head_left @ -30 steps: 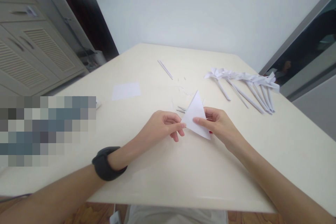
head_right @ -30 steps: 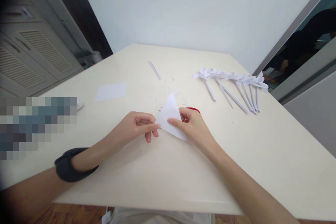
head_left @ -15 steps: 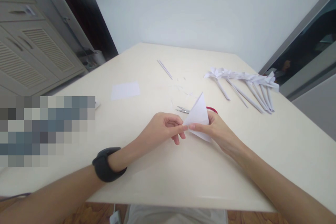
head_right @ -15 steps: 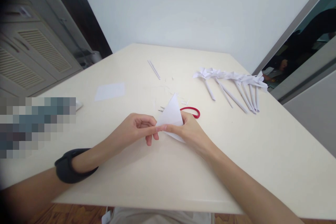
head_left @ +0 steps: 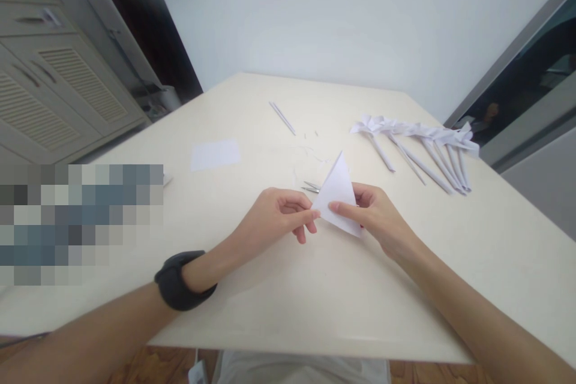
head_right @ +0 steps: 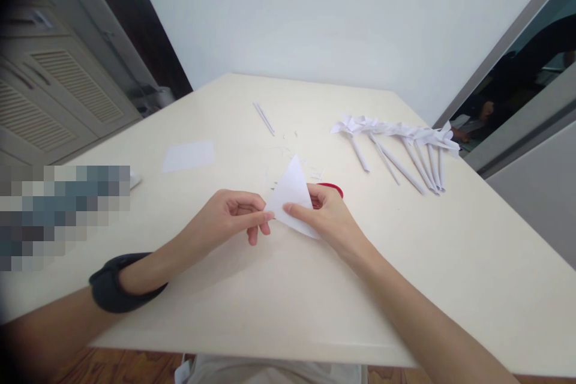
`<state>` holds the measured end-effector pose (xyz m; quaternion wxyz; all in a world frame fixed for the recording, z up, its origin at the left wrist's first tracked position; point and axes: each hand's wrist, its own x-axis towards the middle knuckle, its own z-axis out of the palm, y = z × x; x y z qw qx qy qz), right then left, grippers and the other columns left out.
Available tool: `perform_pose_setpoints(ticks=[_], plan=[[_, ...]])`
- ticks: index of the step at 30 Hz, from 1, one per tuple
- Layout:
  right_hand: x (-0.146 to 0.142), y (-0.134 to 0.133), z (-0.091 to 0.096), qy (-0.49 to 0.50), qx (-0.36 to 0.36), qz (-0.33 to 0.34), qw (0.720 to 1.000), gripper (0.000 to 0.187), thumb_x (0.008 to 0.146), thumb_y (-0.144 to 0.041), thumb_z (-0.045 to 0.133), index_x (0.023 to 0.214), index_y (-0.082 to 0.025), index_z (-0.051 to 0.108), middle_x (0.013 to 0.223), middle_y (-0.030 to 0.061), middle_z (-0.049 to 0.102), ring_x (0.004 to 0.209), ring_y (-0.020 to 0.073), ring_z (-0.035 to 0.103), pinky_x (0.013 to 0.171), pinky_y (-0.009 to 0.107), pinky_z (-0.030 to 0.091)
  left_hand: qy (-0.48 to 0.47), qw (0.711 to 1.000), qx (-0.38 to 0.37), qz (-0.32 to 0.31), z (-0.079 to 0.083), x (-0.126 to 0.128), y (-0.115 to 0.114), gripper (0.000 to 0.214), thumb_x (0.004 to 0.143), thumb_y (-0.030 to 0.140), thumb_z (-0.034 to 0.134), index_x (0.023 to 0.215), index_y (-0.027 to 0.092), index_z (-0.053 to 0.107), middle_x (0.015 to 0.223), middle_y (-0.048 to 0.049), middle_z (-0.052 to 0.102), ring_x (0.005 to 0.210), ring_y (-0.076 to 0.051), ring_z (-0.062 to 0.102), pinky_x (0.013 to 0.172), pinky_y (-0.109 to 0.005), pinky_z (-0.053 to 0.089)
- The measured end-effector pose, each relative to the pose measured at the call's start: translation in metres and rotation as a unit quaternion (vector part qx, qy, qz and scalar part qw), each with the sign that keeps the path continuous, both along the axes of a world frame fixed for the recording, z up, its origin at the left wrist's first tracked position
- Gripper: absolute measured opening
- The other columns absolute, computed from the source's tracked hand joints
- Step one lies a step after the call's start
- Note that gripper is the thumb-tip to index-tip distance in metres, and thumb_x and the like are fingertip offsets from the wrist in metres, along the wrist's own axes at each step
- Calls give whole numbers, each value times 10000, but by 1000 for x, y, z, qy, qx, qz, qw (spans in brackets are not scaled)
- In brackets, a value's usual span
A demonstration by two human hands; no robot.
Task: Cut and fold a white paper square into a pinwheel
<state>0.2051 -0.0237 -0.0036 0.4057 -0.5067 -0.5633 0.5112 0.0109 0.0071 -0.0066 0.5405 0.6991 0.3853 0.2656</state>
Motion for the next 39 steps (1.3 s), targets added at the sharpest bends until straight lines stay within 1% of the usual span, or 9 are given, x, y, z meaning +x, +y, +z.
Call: perform_pose_setpoints(ticks=[3,6,9,18,24,27,30,34,39], plan=[[6,2,6,21,-1,-10,1000,184,768,-341,651,746,-165,602,680,-16,562,542,74,454,452,193,285,-3,1000,10,9,4,-2,1,228,809,331,590,680,144,603,660,-14,675,489,-83,589,541,-189,451],[12,3,8,40,7,-19,999,255,765,-366,653,666,-166,529,610,-39,486,495,62,396,447,204,277,-9,1000,17,14,6,-4,1,224,811,327,595,681,145,605,659,-12,673,492,-82,589,532,-183,444],[15,3,9,39,19,-20,999,251,771,-362,651,667,-170,528,613,-35,492,499,71,404,461,223,295,-14,1000,16,15,7,-5,1,221,813,332,596,693,147,608,662,-13,672,496,-85,589,531,-185,442],[16,5,3,13,27,-24,999,260,795,-347,630,642,-168,518,555,-43,446,478,74,367,454,238,243,-12,1000,9,6,4,-4,2,230,808,337,597,681,147,604,657,-14,673,491,-87,590,530,-188,437],[15,7,2,3,12,-16,1000,240,807,-388,601,723,-165,580,603,-37,452,497,72,374,473,238,260,-25,999,-9,26,5,-6,4,215,810,312,601,671,149,609,653,1,674,486,-72,570,545,-187,429],[13,7,2,7,-4,13,1000,260,800,-409,606,723,-168,546,593,-47,432,487,63,319,459,232,204,-27,999,-12,42,9,-6,4,195,807,271,611,655,150,612,580,31,645,484,-60,556,552,-176,412],[12,8,1,-3,9,1,1000,306,793,-419,614,664,-170,493,579,-51,402,490,64,298,457,233,173,-28,998,-16,45,11,-5,4,193,809,246,611,641,151,614,498,55,597,484,-56,550,557,-171,398],[12,7,-1,-15,19,-22,999,295,798,-412,612,669,-170,504,604,-41,425,508,70,315,461,231,184,-32,998,-20,44,11,-4,3,209,811,249,609,629,147,612,558,47,633,474,-49,542,571,-181,400],[14,8,-3,-20,23,-18,999,274,845,-407,547,703,-172,544,569,-43,417,497,78,326,473,231,217,-32,998,-29,41,11,-4,3,208,812,252,608,631,151,618,495,54,597,477,-60,536,573,-190,390]])
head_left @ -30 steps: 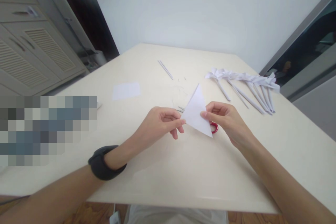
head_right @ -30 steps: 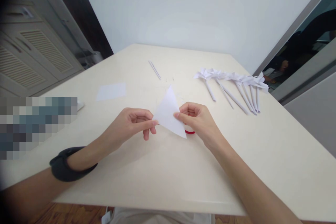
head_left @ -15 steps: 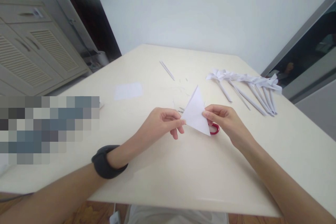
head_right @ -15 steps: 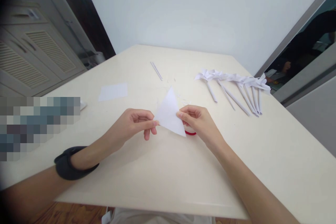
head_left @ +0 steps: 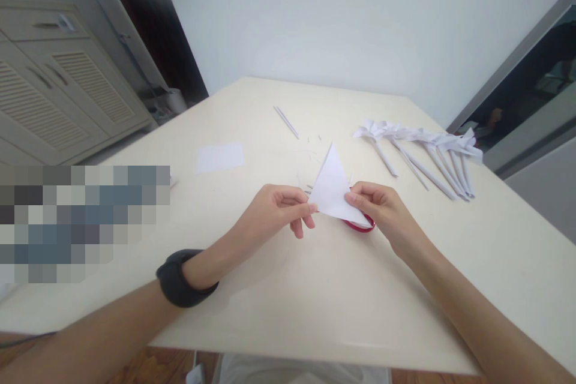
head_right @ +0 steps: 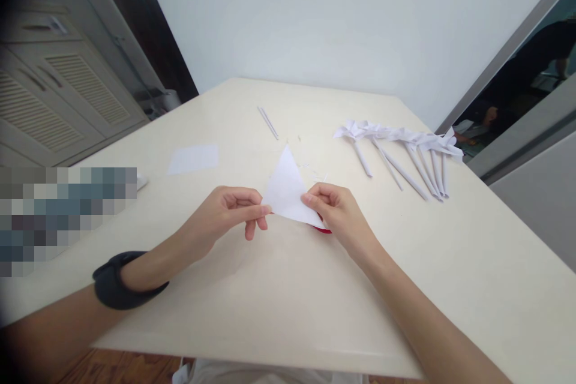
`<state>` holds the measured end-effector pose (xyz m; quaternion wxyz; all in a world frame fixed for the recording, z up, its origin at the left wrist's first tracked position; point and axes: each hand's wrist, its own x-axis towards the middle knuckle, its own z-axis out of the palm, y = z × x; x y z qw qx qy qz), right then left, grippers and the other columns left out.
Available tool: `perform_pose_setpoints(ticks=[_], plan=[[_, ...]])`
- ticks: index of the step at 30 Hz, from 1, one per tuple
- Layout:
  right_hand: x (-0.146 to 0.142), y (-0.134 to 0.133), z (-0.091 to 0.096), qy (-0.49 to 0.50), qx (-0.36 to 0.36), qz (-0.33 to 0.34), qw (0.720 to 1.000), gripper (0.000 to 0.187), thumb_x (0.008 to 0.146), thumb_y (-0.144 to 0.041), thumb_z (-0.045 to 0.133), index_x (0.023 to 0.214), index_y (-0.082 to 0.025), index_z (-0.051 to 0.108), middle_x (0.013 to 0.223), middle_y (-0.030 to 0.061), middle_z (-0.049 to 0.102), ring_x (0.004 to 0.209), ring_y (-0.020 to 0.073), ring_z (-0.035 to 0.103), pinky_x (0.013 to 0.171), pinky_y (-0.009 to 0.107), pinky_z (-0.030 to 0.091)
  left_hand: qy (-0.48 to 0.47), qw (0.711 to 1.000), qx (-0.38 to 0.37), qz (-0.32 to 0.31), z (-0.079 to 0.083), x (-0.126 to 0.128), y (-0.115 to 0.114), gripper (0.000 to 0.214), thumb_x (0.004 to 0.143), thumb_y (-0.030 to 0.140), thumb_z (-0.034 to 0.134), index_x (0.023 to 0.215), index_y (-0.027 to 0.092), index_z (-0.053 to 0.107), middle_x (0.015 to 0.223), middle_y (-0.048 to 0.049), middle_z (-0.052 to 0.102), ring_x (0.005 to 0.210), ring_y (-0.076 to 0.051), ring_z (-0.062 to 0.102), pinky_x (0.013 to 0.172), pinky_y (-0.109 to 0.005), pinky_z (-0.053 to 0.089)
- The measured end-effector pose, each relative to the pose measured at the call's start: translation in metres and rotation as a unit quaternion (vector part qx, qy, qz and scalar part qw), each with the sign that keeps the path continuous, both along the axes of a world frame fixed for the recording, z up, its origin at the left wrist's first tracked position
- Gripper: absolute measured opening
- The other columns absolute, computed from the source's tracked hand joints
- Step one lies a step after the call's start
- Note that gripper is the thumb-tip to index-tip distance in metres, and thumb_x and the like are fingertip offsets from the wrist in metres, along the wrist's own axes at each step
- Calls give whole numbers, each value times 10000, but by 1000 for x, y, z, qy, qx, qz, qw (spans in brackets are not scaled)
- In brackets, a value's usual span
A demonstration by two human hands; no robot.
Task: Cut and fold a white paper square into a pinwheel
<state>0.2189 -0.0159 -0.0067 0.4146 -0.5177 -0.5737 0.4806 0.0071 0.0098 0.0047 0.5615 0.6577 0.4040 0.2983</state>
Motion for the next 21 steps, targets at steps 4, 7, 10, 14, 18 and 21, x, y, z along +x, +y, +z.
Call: perform_pose_setpoints(ticks=[4,7,10,14,18,21], plan=[[0,0,2,-31,10,5,999,343,886,-438,456,696,-170,556,593,-22,473,527,98,388,507,235,278,-10,1000,1,7,2,-1,1,206,807,273,611,635,161,627,462,56,564,497,-77,528,591,-206,391],[-2,-2,6,-33,-6,48,998,367,893,-458,427,702,-170,553,642,1,545,549,108,422,514,237,287,-18,1000,7,18,2,-3,2,219,799,307,617,630,167,627,470,53,560,507,-84,516,613,-220,399],[-2,-3,8,-37,-4,64,997,358,887,-430,452,668,-165,551,626,-3,525,529,99,385,500,239,260,-9,1000,10,28,2,-2,2,240,793,329,617,615,169,618,480,46,562,517,-93,512,640,-235,409],[-4,-3,4,-32,25,37,998,348,882,-359,479,589,-173,464,548,-34,412,503,92,319,488,244,225,-1,999,14,31,1,0,1,256,795,345,610,607,170,612,456,44,540,523,-105,509,663,-251,417],[-5,-2,1,-38,33,17,999,369,887,-360,470,575,-184,382,517,-58,280,482,85,245,474,252,179,-8,1000,13,27,1,-1,0,266,799,340,606,596,169,605,442,47,529,512,-100,497,671,-250,417],[-3,-2,3,-84,40,4,996,397,890,-415,446,572,-180,412,522,-50,300,480,88,266,470,257,185,-8,1000,-4,16,2,-2,0,253,796,326,610,597,170,610,440,50,531,508,-97,502,657,-243,417]])
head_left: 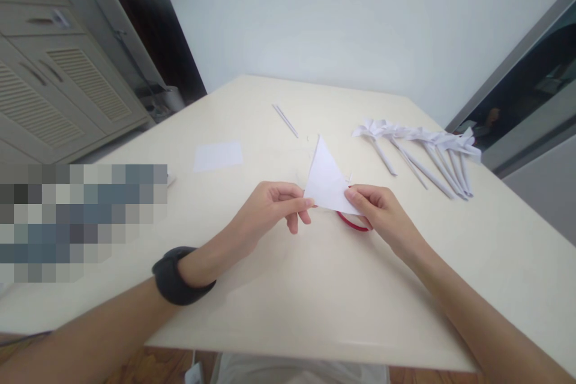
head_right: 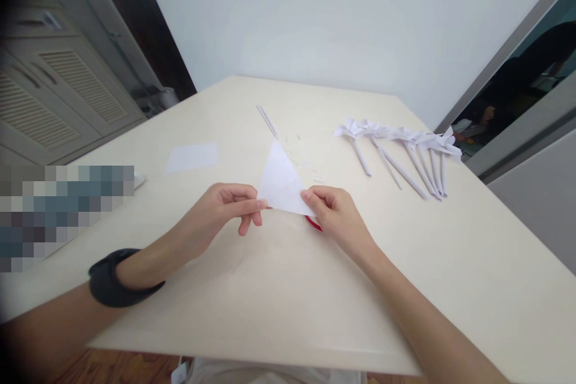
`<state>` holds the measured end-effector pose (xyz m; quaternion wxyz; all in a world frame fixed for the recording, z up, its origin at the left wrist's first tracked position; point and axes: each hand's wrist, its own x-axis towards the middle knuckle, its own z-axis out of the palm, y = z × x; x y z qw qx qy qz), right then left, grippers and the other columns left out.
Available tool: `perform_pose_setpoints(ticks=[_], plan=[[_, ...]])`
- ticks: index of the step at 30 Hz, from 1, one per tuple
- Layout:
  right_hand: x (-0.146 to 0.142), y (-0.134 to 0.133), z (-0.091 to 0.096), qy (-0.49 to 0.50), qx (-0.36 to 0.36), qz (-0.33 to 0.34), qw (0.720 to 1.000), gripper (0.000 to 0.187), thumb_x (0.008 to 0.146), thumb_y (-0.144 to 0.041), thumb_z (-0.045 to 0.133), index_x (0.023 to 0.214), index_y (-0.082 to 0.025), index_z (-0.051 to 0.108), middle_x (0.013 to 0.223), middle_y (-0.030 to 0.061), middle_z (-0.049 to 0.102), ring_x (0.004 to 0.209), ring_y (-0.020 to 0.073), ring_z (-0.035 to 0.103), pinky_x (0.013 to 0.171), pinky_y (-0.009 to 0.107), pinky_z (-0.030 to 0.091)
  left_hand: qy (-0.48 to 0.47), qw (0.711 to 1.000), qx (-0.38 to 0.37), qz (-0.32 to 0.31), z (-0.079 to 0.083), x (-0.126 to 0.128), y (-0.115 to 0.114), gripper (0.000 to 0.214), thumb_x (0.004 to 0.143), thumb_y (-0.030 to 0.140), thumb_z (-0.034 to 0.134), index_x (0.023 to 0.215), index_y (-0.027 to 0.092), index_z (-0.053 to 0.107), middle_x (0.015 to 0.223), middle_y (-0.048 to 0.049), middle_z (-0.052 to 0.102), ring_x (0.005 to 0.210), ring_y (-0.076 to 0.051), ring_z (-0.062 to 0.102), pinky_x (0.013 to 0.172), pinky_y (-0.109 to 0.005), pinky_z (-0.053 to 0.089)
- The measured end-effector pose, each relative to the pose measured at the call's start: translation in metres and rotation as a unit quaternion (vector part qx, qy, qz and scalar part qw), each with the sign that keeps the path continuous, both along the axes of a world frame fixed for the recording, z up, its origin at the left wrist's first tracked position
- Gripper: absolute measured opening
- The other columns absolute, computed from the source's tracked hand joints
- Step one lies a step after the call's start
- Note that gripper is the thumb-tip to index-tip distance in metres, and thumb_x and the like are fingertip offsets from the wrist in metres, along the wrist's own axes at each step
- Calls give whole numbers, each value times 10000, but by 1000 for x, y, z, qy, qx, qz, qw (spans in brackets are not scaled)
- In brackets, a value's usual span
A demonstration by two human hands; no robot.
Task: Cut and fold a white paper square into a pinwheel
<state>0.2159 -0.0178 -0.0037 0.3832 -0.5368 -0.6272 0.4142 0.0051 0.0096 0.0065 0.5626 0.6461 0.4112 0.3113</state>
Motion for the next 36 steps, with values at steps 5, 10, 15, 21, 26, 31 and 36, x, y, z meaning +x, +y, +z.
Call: perform_pose_setpoints(ticks=[5,10,15,21,26,31,36], plan=[[3,-1,9,59,-60,55,995,264,813,-458,564,780,-196,564,630,-30,489,509,94,395,457,226,254,14,998,-41,-44,-4,3,-1,233,789,288,613,595,158,607,485,40,588,459,-74,508,588,-221,406],[-9,-7,8,131,-98,74,984,259,732,-370,685,911,-205,594,858,21,640,714,152,574,587,236,409,9,996,-54,-67,-9,7,-5,216,771,292,621,611,151,593,584,3,648,450,-84,544,532,-219,437],[-18,-11,2,113,-117,39,986,201,723,-330,691,843,-184,624,808,35,653,719,176,595,611,265,433,35,995,-38,-88,-5,8,-10,204,771,278,601,612,151,588,602,-12,652,478,-101,576,507,-210,442],[-14,-9,5,54,-94,-5,994,230,720,-390,680,749,-165,640,722,24,601,609,142,523,506,243,354,51,995,-2,-82,-1,9,-12,194,779,249,567,609,155,571,588,-7,647,476,-109,585,517,-221,444],[-5,-8,10,51,-60,-7,997,213,771,-389,636,737,-182,596,675,-4,561,567,113,471,483,231,302,47,995,2,-87,-1,9,-11,199,792,266,562,627,155,565,598,-7,643,479,-104,578,520,-221,438],[2,-6,8,72,-33,-1,997,352,826,-414,558,581,-171,490,542,-39,373,497,90,333,467,250,226,46,996,-10,-74,-6,11,-9,230,769,281,586,581,157,538,551,2,626,430,-100,556,476,-220,408],[2,-2,6,104,-36,29,993,386,845,-446,519,582,-166,488,556,-41,346,497,85,296,473,254,210,32,992,-57,-104,-6,9,-7,231,763,284,594,582,157,527,571,2,636,445,-93,558,481,-209,394]])
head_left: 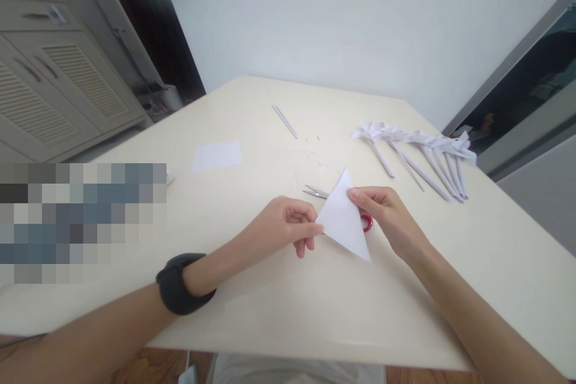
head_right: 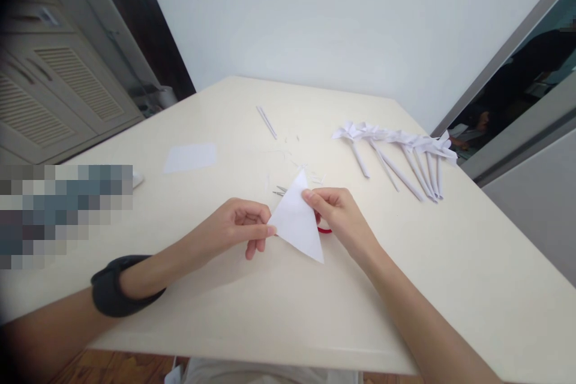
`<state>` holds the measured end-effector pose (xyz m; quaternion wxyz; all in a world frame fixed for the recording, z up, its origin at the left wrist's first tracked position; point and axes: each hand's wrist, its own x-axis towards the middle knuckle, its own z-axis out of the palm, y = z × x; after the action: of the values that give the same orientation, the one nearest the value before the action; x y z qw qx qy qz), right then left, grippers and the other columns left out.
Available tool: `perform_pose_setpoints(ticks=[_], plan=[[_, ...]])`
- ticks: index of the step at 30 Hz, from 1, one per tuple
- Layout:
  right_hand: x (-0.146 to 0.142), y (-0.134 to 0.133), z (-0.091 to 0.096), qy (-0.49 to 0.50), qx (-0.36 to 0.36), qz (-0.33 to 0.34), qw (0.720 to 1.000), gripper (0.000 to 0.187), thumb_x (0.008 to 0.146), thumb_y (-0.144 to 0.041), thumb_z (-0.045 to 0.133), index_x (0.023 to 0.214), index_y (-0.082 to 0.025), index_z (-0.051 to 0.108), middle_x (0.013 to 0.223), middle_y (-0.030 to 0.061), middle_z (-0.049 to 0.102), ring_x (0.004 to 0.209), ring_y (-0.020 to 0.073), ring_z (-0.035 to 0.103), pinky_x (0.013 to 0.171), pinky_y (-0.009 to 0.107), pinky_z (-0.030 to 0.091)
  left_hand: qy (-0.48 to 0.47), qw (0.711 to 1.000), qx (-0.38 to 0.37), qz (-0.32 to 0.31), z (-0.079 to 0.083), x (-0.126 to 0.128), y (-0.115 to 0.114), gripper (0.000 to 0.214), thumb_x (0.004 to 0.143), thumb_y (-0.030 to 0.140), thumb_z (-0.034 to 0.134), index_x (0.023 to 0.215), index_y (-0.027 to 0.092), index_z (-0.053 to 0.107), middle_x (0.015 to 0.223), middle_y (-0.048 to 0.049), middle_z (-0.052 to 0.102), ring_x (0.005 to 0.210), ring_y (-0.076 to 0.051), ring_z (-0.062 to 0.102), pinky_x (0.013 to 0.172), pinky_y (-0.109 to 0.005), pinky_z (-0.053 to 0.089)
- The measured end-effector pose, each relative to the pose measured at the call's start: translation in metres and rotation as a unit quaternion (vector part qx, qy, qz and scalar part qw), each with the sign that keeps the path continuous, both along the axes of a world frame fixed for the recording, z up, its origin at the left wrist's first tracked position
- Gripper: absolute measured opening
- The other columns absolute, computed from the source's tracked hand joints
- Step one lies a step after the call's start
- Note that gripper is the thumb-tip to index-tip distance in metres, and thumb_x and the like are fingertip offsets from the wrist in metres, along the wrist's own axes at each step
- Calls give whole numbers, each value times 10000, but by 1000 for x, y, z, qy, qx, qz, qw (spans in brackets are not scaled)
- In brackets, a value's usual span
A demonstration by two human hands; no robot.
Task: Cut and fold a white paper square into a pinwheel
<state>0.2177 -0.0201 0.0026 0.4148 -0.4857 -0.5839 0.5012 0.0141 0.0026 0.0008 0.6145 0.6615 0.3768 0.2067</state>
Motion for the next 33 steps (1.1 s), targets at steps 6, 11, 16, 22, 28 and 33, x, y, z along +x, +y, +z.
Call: perform_pose_setpoints(ticks=[6,11,16,22,28,33], plan=[[-4,0,3,13,-50,-3,999,221,739,-376,670,833,-188,600,720,-6,572,585,101,475,470,209,276,8,999,-21,-24,0,-1,-1,207,776,278,589,616,153,549,573,4,625,451,-94,554,481,-207,391],[0,2,3,-17,-23,-34,999,251,800,-400,597,810,-153,645,689,24,579,542,104,422,453,236,249,2,999,-24,-26,2,-1,-1,204,776,267,591,613,150,555,565,8,619,445,-88,547,475,-200,393],[5,2,3,-15,-7,-36,999,338,829,-443,547,723,-139,647,621,21,544,483,97,362,450,260,231,4,1000,-19,-23,5,-1,0,200,777,268,597,619,149,570,559,9,622,438,-85,545,471,-197,387],[4,3,-4,-10,17,-50,999,363,866,-450,495,661,-158,564,565,-8,481,493,99,368,463,250,239,10,999,-23,-31,3,-3,1,212,774,270,606,612,141,558,550,8,615,428,-83,540,466,-194,385],[5,5,-2,34,29,-65,997,286,799,-333,631,621,-186,462,598,-19,507,545,107,429,479,228,271,16,999,-26,-26,2,-4,2,219,770,267,607,601,139,550,547,6,612,428,-85,540,462,-193,386],[8,4,-1,63,38,-65,995,372,868,-368,521,555,-179,456,524,-21,447,508,111,427,483,246,298,14,999,-17,-23,7,-4,3,190,764,256,604,618,138,572,551,3,614,431,-86,537,466,-196,386]])
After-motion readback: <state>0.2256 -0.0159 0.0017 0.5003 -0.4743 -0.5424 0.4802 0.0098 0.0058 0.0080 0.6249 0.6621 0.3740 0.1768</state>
